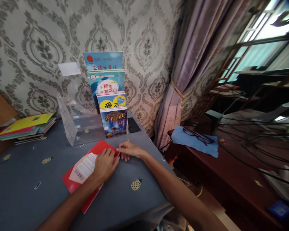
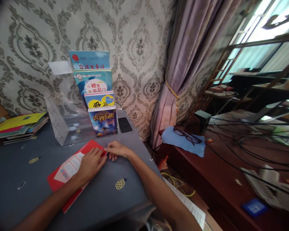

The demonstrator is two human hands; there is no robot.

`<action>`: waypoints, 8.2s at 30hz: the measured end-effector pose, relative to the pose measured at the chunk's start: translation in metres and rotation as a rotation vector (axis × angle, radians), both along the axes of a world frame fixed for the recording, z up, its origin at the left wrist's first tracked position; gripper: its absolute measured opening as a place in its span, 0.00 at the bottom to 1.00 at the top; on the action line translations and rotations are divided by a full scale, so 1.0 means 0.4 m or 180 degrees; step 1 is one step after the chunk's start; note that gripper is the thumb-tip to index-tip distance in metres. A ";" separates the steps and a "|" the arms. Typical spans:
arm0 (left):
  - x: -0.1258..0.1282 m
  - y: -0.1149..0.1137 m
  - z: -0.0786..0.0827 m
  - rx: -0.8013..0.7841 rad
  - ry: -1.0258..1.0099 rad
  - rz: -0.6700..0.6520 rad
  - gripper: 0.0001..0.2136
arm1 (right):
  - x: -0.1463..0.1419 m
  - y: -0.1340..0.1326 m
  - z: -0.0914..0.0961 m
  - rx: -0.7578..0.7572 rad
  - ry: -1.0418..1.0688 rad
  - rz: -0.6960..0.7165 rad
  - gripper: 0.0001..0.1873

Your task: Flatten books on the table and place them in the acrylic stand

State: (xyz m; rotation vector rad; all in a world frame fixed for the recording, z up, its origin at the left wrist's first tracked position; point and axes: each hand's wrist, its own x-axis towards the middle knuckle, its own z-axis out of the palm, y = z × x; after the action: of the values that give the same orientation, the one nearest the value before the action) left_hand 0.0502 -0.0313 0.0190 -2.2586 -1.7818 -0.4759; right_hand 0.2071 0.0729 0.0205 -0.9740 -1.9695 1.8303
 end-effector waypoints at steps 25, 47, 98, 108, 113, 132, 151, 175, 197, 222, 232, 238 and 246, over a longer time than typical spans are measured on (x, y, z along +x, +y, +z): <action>0.001 -0.004 0.032 -0.0141 -0.0178 0.0060 0.14 | -0.009 0.009 -0.012 -0.0143 0.0406 -0.0343 0.20; -0.026 -0.006 0.042 -0.0572 -0.0116 0.0055 0.11 | -0.011 0.021 -0.040 0.0107 0.0359 -0.0250 0.13; -0.117 0.031 0.037 -0.0773 0.0269 0.0663 0.13 | -0.162 -0.072 -0.043 0.3520 -0.1107 0.0180 0.23; -0.114 0.032 0.046 -0.0813 0.0312 0.0681 0.14 | -0.132 -0.056 -0.061 0.3441 -0.1262 -0.0157 0.24; -0.112 0.031 0.048 -0.0804 0.0261 0.0672 0.14 | -0.092 -0.043 -0.054 0.3404 -0.1436 -0.0402 0.23; -0.117 0.034 0.030 -0.0720 0.0309 0.0675 0.15 | -0.065 -0.025 -0.045 0.3165 -0.1227 -0.0581 0.21; -0.134 0.044 0.017 -0.0584 0.0233 0.0369 0.16 | -0.027 0.036 -0.045 0.2462 -0.0553 -0.0870 0.18; -0.062 0.077 -0.022 -0.0596 -0.0325 -0.0977 0.19 | -0.027 0.054 -0.061 0.2646 -0.0508 -0.0741 0.18; -0.019 0.035 0.008 -0.0947 -0.0155 -0.1686 0.17 | -0.023 0.048 -0.051 0.2647 -0.0470 -0.0703 0.18; -0.003 -0.048 0.030 -0.1203 -0.0058 -0.2214 0.22 | -0.026 0.052 -0.056 0.2678 -0.0510 -0.0756 0.17; 0.004 -0.064 0.027 -0.1272 -0.0198 -0.2217 0.20 | -0.030 0.037 -0.048 0.2790 -0.0624 -0.0731 0.17; -0.037 -0.014 -0.009 -0.0952 -0.0488 -0.1900 0.21 | -0.030 0.030 -0.046 0.2845 -0.0634 -0.0719 0.18; -0.123 0.064 -0.043 -0.0506 -0.0534 -0.0887 0.20 | -0.029 0.026 -0.041 0.2884 -0.0703 -0.0677 0.18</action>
State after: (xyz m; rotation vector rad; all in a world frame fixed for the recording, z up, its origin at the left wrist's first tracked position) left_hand 0.0011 -0.0055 0.0018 -2.6678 -1.6352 -0.6100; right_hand 0.1956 0.0834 0.0040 -1.0142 -2.3300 0.5816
